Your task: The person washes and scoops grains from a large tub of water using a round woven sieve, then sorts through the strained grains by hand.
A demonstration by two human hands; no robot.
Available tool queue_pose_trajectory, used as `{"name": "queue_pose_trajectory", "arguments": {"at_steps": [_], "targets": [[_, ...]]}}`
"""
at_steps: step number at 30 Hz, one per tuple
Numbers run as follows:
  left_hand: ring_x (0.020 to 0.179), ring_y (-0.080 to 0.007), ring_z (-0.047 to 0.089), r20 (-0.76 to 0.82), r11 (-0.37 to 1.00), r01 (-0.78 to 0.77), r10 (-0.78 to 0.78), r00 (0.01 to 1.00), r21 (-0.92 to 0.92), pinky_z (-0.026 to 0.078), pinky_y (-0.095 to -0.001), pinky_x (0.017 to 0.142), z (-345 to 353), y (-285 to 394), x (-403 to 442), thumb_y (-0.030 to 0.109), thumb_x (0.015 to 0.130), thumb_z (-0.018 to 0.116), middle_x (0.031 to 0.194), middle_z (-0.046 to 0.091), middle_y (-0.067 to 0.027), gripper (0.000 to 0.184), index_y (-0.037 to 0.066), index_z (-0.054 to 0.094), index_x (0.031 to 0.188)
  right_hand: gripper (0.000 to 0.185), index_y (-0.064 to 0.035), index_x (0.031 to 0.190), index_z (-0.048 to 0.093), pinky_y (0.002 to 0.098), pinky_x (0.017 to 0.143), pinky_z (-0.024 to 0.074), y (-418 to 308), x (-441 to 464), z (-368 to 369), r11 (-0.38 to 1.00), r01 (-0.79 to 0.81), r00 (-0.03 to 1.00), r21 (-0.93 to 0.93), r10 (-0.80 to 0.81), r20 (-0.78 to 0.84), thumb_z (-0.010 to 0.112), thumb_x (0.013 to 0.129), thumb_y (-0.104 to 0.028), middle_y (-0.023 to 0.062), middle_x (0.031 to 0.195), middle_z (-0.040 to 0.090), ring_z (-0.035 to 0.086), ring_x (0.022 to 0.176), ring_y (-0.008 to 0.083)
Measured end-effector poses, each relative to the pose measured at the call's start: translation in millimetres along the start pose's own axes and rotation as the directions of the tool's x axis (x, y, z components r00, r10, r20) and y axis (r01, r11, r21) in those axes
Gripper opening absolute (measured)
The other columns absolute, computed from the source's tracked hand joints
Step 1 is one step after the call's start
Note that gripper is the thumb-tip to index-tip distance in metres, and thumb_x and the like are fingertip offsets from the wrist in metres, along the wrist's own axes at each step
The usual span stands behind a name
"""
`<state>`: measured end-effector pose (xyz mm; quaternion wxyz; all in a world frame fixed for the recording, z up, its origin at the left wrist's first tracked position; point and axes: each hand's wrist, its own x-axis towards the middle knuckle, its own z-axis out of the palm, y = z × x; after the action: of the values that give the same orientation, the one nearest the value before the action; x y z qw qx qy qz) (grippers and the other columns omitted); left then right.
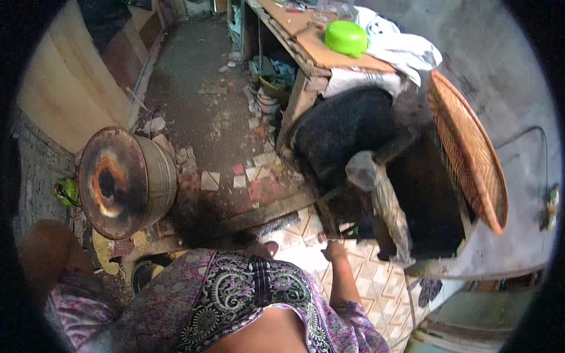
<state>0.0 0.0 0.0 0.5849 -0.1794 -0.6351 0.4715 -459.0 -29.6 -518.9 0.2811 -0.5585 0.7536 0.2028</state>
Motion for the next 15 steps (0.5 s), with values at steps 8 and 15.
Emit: {"name": "queue_pose_trajectory", "arguments": {"at_steps": [8,15], "targets": [[0.101,-0.0250,0.040,0.024,0.078,0.993,-0.997,0.076,0.086,0.026,-0.0362,0.090,43.7,50.5,-205.7,0.027,0.071,0.049,0.111,0.040,-0.0166,0.050,-0.004,0.037,0.109,0.037,-0.0022,0.098,0.051,0.0309,0.071,0.0410,-75.7,101.6,-60.5,0.849,0.395,0.918,0.351,-0.349,-0.189,0.054,0.070,-0.027,0.0188,0.087,0.055,0.054,0.081,0.0281],[0.092,-0.0145,0.045,-0.091,-0.583,0.812,-0.807,-0.584,-0.031,0.033,-0.0271,0.083,8.3,100.6,-301.0,0.010,0.075,0.048,0.099,0.049,-0.0087,0.026,0.000,0.046,0.099,0.035,-0.0043,0.100,0.050,0.0285,0.070,0.0409,-168.7,119.8,-160.4,0.704,0.566,0.802,0.429,-0.590,-0.089,0.054,0.071,-0.023,0.0131,0.088,0.056,0.054,0.078,0.0206]]}}
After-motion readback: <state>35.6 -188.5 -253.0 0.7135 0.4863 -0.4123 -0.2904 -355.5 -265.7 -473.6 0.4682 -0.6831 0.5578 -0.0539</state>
